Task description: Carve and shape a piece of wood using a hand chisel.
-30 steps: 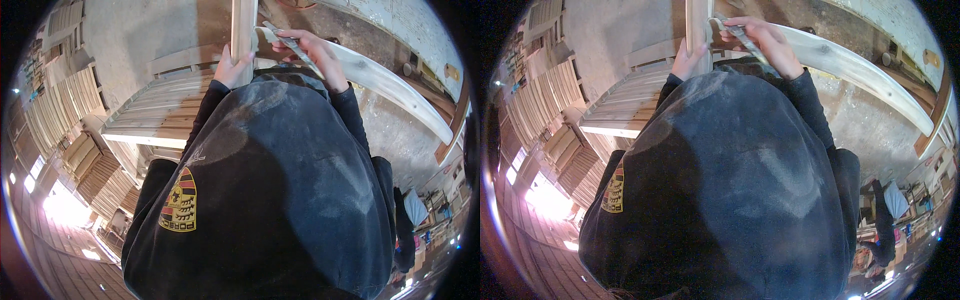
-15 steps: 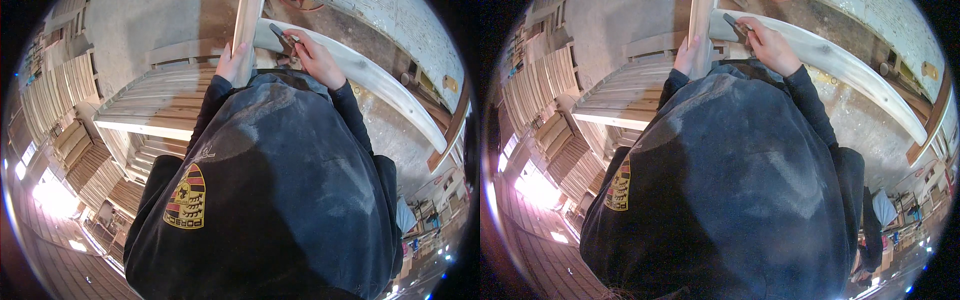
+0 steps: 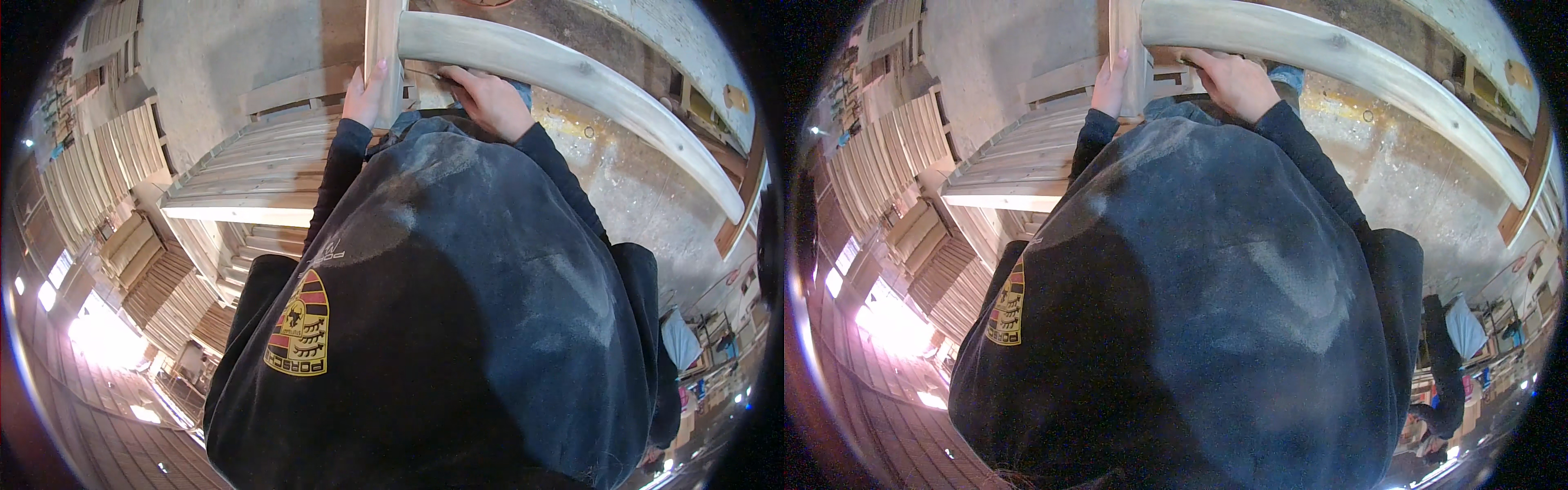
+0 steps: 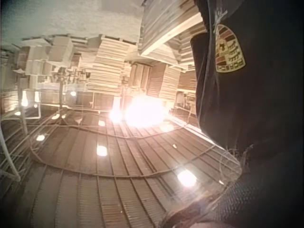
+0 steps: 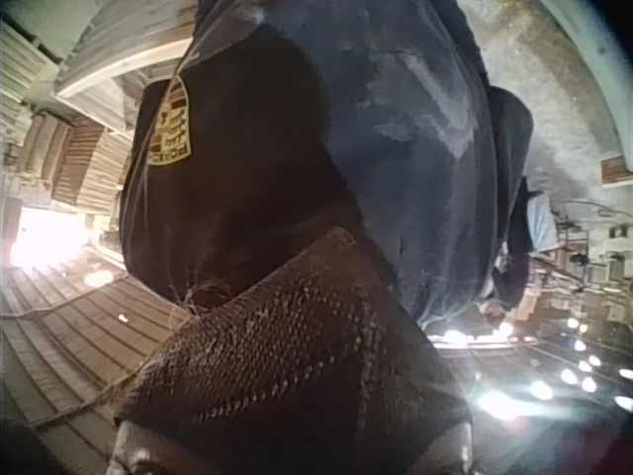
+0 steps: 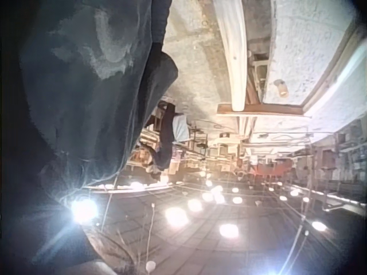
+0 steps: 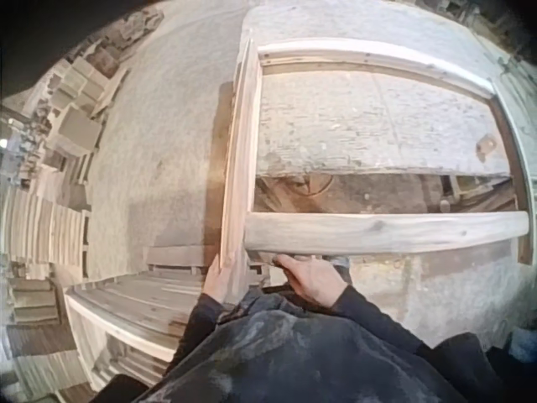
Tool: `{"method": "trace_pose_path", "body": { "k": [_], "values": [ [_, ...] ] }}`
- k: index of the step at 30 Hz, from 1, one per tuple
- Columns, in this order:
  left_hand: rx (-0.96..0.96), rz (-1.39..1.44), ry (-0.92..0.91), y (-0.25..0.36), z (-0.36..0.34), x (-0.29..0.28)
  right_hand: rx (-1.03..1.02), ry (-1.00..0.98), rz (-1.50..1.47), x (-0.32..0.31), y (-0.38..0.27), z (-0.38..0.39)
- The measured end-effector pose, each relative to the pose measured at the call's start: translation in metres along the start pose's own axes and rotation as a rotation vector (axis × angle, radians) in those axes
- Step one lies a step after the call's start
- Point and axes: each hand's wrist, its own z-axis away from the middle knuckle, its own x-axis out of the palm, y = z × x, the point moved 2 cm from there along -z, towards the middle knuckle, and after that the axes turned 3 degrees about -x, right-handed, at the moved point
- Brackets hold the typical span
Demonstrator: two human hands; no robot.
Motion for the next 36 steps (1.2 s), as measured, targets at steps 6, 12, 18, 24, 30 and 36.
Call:
{"method": "trace_pose_path", "body": {
  "k": [6, 12, 18, 24, 30, 36],
  "values": [
    [-0.040, 0.024, -0.002, 0.011, 0.003, 0.001, 0.064, 0.185, 0.034, 0.016, -0.003, 0.005],
    [-0.053, 0.031, -0.016, 0.004, -0.004, 0.000, 0.061, 0.281, -0.053, 0.032, 0.014, 0.002],
    [-0.072, 0.044, -0.076, -0.006, -0.012, -0.004, -0.014, 0.442, -0.026, 0.044, 0.010, -0.001],
    [-0.089, 0.065, -0.096, -0.009, -0.017, -0.006, 0.037, 0.433, 0.026, 0.045, 0.002, -0.004],
    [-0.060, 0.055, -0.069, -0.006, -0.013, -0.004, 0.037, 0.449, 0.024, 0.047, 0.004, -0.005],
    [-0.072, 0.043, -0.081, -0.011, -0.018, -0.006, 0.051, 0.329, -0.041, 0.041, 0.011, -0.011]
  ]
}}
